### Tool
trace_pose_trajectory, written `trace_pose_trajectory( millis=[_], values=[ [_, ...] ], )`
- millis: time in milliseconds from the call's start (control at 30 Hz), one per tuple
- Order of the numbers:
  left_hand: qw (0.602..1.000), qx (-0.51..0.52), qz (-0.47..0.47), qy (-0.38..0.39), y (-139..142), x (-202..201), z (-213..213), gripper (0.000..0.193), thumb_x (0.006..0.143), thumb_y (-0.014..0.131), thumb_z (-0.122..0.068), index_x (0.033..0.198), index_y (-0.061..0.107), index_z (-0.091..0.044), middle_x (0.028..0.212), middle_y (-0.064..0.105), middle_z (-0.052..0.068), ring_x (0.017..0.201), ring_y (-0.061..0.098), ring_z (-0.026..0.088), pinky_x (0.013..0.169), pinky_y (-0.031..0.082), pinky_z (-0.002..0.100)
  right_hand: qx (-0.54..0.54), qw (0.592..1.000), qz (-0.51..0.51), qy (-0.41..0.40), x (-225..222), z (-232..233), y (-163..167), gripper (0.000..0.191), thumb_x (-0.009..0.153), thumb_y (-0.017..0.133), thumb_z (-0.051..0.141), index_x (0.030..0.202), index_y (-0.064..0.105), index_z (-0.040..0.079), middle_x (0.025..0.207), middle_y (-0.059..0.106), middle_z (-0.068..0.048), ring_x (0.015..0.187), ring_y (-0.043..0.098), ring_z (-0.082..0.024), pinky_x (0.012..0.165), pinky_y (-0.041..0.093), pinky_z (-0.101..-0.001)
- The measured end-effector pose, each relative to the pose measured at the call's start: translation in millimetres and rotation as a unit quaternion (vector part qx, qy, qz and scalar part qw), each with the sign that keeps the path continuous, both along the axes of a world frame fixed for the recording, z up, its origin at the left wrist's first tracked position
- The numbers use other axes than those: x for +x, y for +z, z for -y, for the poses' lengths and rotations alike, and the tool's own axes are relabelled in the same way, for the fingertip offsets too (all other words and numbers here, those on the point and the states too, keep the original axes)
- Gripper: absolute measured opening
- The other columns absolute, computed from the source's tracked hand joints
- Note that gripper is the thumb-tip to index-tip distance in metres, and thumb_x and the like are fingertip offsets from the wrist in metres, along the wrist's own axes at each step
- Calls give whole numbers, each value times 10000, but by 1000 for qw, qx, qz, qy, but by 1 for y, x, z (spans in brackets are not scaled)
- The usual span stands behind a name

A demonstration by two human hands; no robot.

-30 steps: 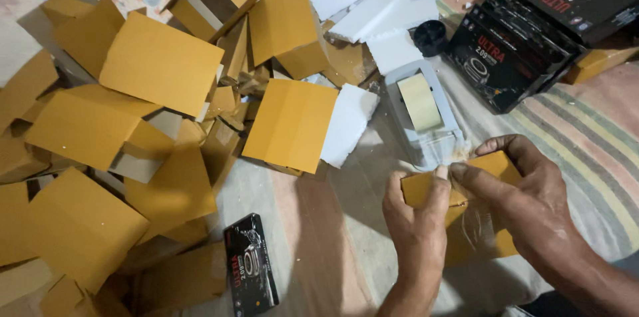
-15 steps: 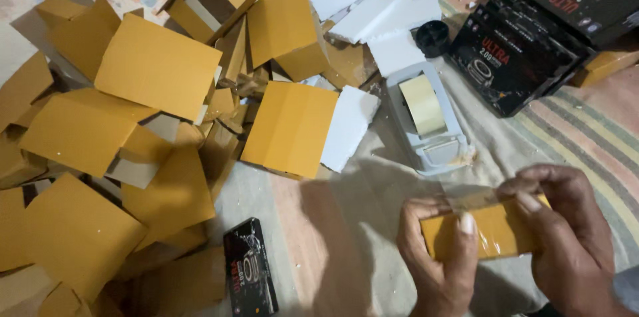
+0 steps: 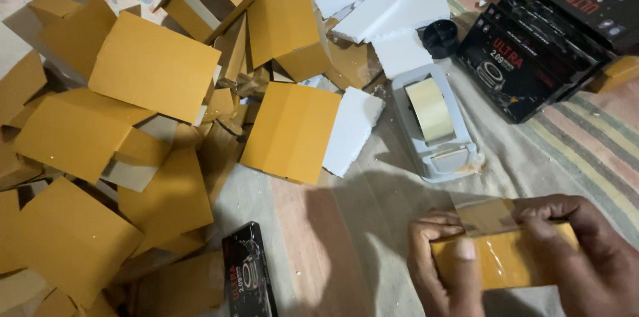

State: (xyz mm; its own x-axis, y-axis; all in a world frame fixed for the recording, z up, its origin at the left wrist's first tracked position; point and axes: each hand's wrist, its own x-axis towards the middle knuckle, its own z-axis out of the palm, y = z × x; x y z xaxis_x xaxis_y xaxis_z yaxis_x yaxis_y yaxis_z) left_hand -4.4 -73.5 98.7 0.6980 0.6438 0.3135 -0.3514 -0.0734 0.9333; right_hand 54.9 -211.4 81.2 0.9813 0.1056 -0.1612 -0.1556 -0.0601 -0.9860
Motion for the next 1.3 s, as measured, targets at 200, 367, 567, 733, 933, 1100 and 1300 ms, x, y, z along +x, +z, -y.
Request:
trace_pose_trajectory(
  millis=[200,367,567,733,933,1100,1300],
  values=[
    [840,-533,-104,-3,-12,5,-13,448,966,546,-434,1235,674,-99,1196,762,180,1084,748,250,983,539,387,129,966,-223,-7,39,-2,3,608,1137,242,371,1252,564,-132,1363,658,-230,1213,636,-379,1078,449,-482],
    [820,-523,-78,-216,-28,-3,-42,431,1027,573,-353,1271,600,2,1184,660,151,1111,664,230,1010,525,366,118,949,-279,85,55,5,-24,493,1066,378,286,1448,538,19,1463,608,-156,1323,585,-318,1057,441,-498],
    [805,-558,-115,-167,-34,18,-42,396,882,575,-117,1276,573,-80,1124,631,139,1044,668,271,941,567,413,111,941,-316,53,67,-9,-1,493,1022,424,242,1417,564,-19,1523,588,-104,1359,565,-286,1061,443,-428],
    [877,-429,-143,-162,-71,23,-54,506,811,557,-40,1315,562,-88,1214,603,142,1011,632,229,866,563,369,12,984,-142,103,46,-36,55,469,1032,474,219,1484,518,101,1527,519,-221,1329,577,-389,1077,436,-451],
    [959,-214,-111,-152,-102,20,-53,628,777,585,-98,1401,531,-60,1331,550,123,993,550,170,800,491,303,-26,967,-230,111,63,-30,4,669,968,537,165,1632,475,114,1435,613,-186,1224,636,-313,984,467,-418],
    [937,-302,-89,-154,-74,7,-40,785,767,577,-123,1527,383,-100,1431,530,119,1248,559,193,1047,476,337,2,958,-276,84,59,3,-64,629,986,509,224,1596,505,70,1359,700,-213,1174,694,-254,928,512,-393],
    [928,-311,-180,-98,-56,25,-48,815,767,599,-155,1545,366,-77,1342,571,132,1193,573,229,1022,469,376,-4,950,-293,109,60,-10,-41,679,962,482,201,1633,472,105,1251,712,-274,1024,702,-343,839,542,-437]
  ],
)
